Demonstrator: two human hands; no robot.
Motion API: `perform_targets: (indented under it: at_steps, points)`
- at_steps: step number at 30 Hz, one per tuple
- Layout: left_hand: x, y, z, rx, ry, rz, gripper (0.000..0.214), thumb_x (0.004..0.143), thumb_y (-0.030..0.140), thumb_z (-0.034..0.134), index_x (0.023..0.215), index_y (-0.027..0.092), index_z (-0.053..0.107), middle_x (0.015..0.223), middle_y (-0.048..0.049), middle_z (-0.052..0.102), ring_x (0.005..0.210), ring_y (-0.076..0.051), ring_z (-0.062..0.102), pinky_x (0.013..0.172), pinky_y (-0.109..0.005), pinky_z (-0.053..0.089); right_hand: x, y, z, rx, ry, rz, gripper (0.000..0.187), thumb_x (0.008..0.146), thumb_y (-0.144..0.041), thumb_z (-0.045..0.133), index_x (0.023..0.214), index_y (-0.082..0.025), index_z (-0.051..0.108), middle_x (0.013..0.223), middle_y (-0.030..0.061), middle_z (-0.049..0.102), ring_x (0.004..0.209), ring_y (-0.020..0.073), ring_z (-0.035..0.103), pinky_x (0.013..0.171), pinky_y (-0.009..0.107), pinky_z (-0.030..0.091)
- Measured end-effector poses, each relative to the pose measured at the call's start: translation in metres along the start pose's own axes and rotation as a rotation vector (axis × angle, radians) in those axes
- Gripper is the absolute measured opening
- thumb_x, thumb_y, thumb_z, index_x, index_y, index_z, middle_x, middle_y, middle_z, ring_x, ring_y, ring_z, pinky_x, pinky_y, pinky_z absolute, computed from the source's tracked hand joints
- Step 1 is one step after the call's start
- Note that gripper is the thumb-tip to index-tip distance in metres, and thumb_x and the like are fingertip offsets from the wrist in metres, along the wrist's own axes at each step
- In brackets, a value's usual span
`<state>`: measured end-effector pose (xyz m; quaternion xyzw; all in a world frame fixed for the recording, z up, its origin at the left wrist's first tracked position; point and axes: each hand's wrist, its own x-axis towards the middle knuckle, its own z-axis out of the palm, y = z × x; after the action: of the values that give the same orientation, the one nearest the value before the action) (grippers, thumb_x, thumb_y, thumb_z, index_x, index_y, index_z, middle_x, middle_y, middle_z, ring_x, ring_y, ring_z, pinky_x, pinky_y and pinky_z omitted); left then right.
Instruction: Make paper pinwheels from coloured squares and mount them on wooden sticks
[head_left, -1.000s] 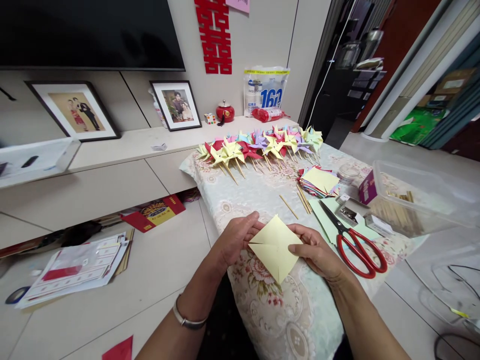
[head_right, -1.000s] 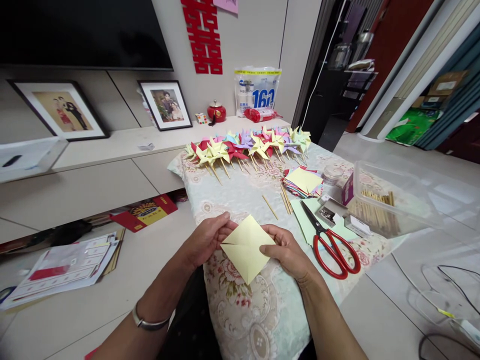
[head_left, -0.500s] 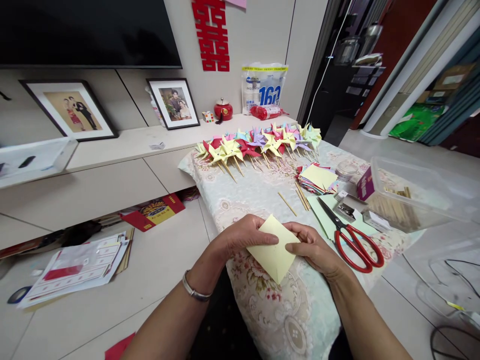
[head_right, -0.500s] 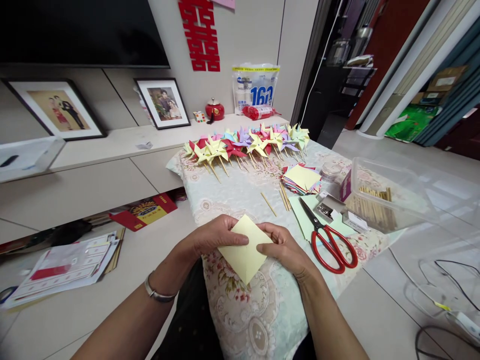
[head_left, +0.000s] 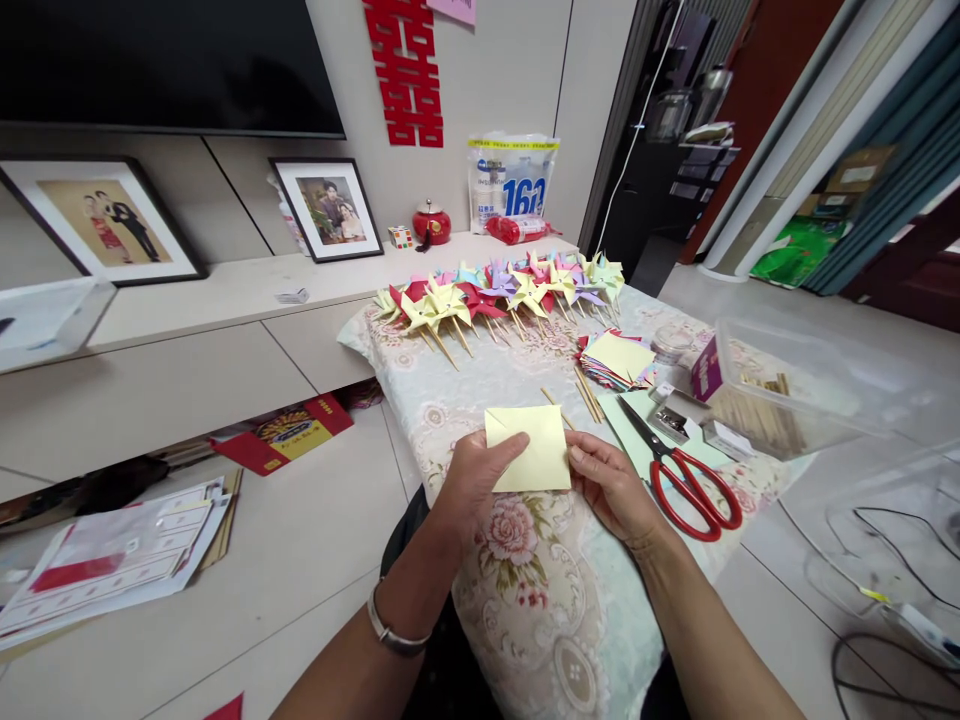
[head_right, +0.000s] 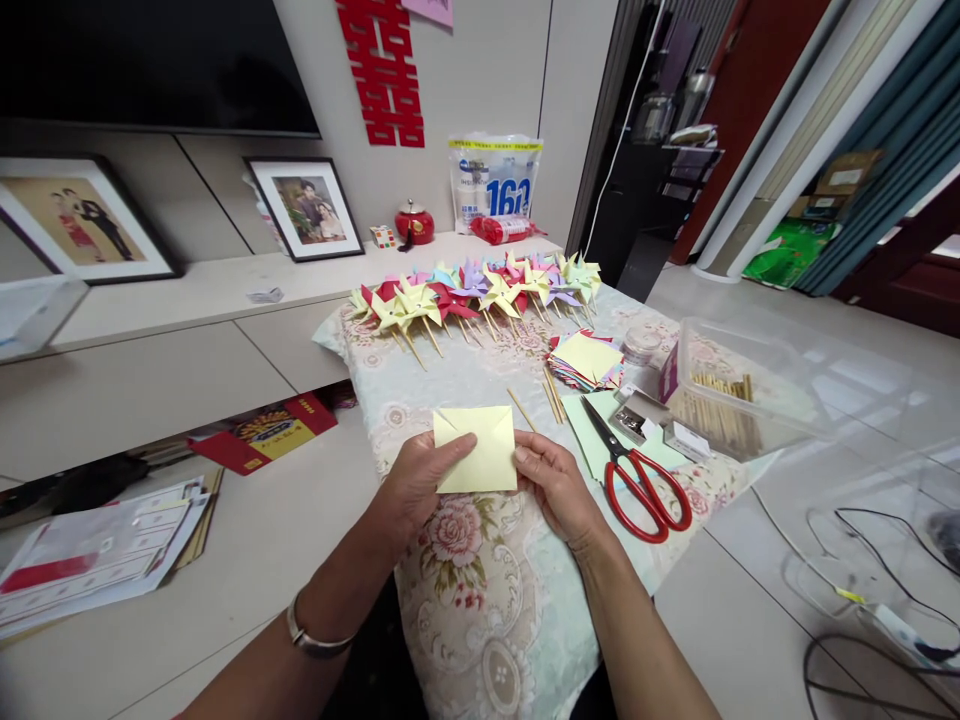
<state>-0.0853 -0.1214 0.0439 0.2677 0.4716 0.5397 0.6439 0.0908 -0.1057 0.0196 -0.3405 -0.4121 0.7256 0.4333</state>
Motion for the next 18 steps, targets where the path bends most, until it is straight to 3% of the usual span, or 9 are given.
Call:
perform_targets:
  at_steps: [4,10,18]
  points:
    - [0.0019,-0.0015,-0.0014,-0.013,0.026,-0.009,0.041,0.065,0.029,0.083,0.099,0.009,0.072,0.085,-0.0106,0.078,0.070,-0.023,0.071,0.069,-0.033,0.055,0.0011,-0.0006,-0.0007,0.051,0.038,0.002,0.033,0.077,-0.041,0.080,0.103,-0.021,0.076,0.078,0.0019,0.074,0.063,0.0137,0.063,0.063,0.026,0.050]
    - [0.0030,0.0003,-0.0014,-0.008,0.019,-0.018,0.042,0.063,0.029,0.084,0.099,0.009,0.073,0.081,-0.0093,0.078,0.068,-0.022,0.071,0.069,-0.032,0.055,0.0004,-0.0019,0.0009,0.033,0.027,0.004,0.032,0.075,-0.037,0.082,0.102,-0.020,0.077,0.079,0.0018,0.075,0.063,0.0128,0.062,0.061,0.024,0.049]
    - [0.0031,-0.0003,-0.0009,0.028,-0.020,-0.031,0.039,0.064,0.028,0.084,0.096,0.008,0.074,0.079,-0.0097,0.078,0.063,-0.019,0.068,0.063,-0.028,0.053,-0.0020,-0.0014,0.0033,0.039,-0.036,-0.002,0.038,0.073,-0.025,0.083,0.110,-0.020,0.073,0.091,0.0051,0.079,0.076,0.0187,0.072,0.074,0.030,0.054]
